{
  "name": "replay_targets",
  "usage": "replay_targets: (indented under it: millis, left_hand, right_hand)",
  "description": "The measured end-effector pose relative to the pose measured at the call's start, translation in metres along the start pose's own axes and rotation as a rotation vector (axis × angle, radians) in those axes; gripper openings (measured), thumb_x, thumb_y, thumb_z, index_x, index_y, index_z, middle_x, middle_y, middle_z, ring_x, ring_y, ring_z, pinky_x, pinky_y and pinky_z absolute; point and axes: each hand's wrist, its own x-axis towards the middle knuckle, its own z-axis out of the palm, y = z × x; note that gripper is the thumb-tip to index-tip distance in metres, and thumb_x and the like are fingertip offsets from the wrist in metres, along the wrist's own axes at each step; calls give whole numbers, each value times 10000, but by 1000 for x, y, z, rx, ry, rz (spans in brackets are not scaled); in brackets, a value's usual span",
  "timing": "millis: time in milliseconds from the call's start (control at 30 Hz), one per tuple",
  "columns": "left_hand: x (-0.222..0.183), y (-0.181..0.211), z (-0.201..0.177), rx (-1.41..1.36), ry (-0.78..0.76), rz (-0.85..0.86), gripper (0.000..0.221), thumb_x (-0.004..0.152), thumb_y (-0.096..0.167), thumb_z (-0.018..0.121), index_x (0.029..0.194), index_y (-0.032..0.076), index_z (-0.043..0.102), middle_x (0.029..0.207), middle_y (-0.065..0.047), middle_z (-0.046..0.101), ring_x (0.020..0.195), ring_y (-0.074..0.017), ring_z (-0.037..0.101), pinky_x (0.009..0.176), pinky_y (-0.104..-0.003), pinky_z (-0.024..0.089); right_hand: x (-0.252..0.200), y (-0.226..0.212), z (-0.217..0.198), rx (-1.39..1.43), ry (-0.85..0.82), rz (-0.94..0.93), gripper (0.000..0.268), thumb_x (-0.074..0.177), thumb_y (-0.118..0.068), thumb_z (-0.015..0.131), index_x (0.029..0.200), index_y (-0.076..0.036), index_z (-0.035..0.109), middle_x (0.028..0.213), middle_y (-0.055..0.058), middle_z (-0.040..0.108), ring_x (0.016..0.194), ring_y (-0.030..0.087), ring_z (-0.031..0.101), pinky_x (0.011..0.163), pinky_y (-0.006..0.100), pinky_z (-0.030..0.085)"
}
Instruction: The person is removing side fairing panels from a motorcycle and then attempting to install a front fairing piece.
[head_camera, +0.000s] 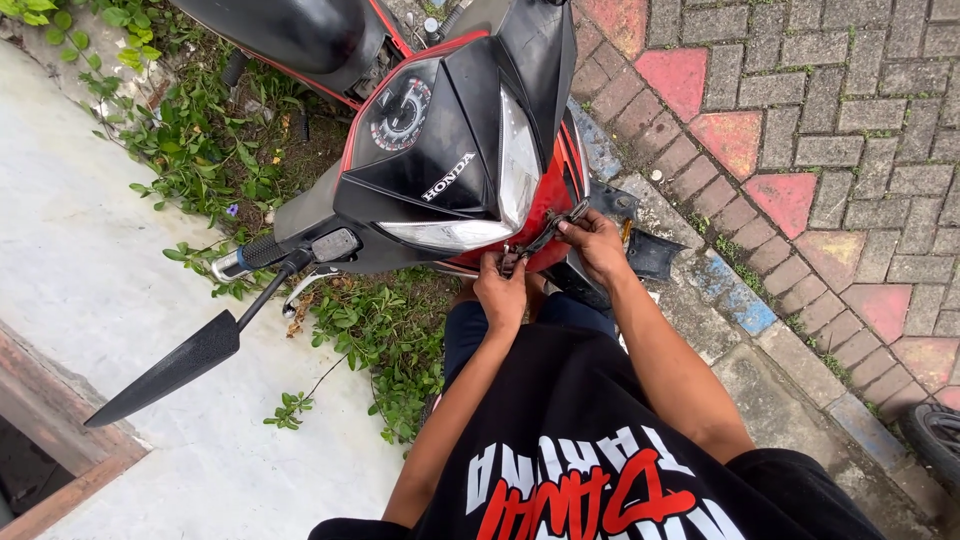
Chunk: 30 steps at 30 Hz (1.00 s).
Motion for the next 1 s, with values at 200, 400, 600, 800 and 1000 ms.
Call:
replay_targets:
  millis: [200, 400, 600, 800, 1000]
  left_hand:
    - [2, 2, -2, -12, -39, -11, 265, 780, 157, 881, 911, 109, 656, 769, -109, 735, 771, -339, 742, 613, -441, 575]
    - [4, -3, 0, 1, -53, 4, 305, 760, 161, 889, 910, 75, 638, 784, -170, 721, 798, -387, 734, 620, -483, 566]
    - [5, -6, 1, 3, -77, 13, 277, 784, 187, 884, 937, 102, 669, 810, -134, 733, 820, -364, 737, 657, -462, 578]
    - [10, -7, 0, 15, -112, 42, 324, 805, 225, 879, 985, 78, 653, 831, -167, 720, 852, -386, 729, 682, -476, 584]
    - [13, -16, -4, 30, -217, 17, 305, 857, 244, 852, 1029, 98, 647, 908, -128, 716, 936, -362, 723, 735, -488, 605]
  right_hand:
    - [4, 5, -6, -1, 0, -7, 258, 855, 79, 765, 1084, 43, 652, 918, 148, 734, 756, 230, 767, 698, 311, 669]
    - [4, 5, -5, -4, 4, 16, 272, 852, 77, 770, 1097, 34, 660, 915, 138, 734, 750, 222, 760, 705, 301, 664]
    - [2, 4, -4, 0, -2, 5, 269, 854, 78, 765, 1098, 43, 655, 913, 151, 736, 762, 231, 767, 712, 306, 668]
    - [3, 6, -2, 3, 23, -2, 315, 864, 75, 762, 1153, 44, 642, 955, 152, 736, 783, 235, 767, 728, 308, 673]
    - [-8, 14, -4, -105, 92, -149, 631, 879, 58, 798, 1345, 48, 373, 1093, 210, 596, 893, 300, 737, 792, 396, 686]
